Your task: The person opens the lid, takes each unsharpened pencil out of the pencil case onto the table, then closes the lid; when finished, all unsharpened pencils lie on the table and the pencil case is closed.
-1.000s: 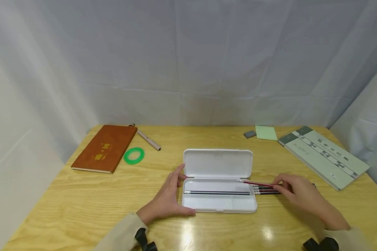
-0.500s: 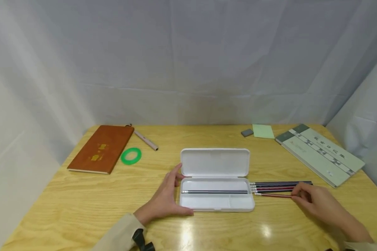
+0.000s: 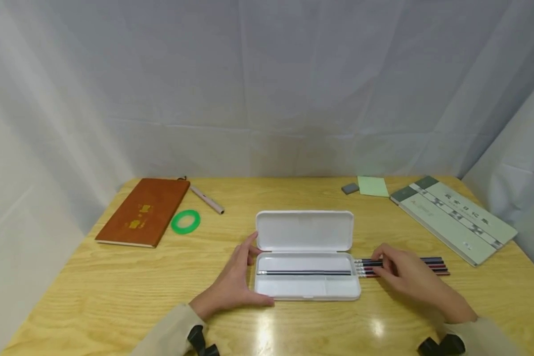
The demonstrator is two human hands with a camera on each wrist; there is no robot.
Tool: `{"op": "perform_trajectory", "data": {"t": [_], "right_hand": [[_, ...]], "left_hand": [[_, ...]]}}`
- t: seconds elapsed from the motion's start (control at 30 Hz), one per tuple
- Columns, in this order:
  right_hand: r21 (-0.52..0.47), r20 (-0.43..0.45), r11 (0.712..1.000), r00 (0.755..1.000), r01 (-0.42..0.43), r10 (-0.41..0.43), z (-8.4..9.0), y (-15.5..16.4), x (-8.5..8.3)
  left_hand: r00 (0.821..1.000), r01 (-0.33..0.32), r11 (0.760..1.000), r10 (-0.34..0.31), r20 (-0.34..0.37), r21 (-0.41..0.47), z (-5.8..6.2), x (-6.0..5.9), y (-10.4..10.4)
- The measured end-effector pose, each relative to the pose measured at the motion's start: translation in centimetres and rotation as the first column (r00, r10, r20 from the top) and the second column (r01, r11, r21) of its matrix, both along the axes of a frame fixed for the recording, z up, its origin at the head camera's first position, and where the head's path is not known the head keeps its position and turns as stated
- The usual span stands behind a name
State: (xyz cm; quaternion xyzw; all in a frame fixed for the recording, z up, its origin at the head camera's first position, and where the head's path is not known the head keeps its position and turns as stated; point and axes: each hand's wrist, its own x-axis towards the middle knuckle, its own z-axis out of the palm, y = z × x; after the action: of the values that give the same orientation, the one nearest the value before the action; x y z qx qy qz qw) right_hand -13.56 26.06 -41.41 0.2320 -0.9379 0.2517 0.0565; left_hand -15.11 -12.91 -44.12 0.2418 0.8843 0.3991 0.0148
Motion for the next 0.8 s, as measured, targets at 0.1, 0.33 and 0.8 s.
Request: {"op": "perform_trajectory", "data": {"t": [0.1, 0.33, 0.8], "right_hand": [[0.012, 0.013, 0.999, 0.999, -0.052, 0.051, 0.5, -2.3, -1.0], [0.060, 0.048, 0.980, 0.981, -0.188, 0.185, 0.7, -6.7, -2.7], [0.068, 0.054, 0.960, 0.962, -0.271, 0.268, 0.7, -10.0, -3.8]], "left_hand": [[1.000, -0.002, 1.000, 0.002, -0.008, 0.006, 0.1, 0.0, -0.1], [1.000, -0.006, 1.000, 0.006, 0.020, 0.014, 0.1, 0.0, -0.1], [1.000, -0.005, 1.000, 0.004, 0.031, 0.010, 0.2, 0.2, 0.0]]}}
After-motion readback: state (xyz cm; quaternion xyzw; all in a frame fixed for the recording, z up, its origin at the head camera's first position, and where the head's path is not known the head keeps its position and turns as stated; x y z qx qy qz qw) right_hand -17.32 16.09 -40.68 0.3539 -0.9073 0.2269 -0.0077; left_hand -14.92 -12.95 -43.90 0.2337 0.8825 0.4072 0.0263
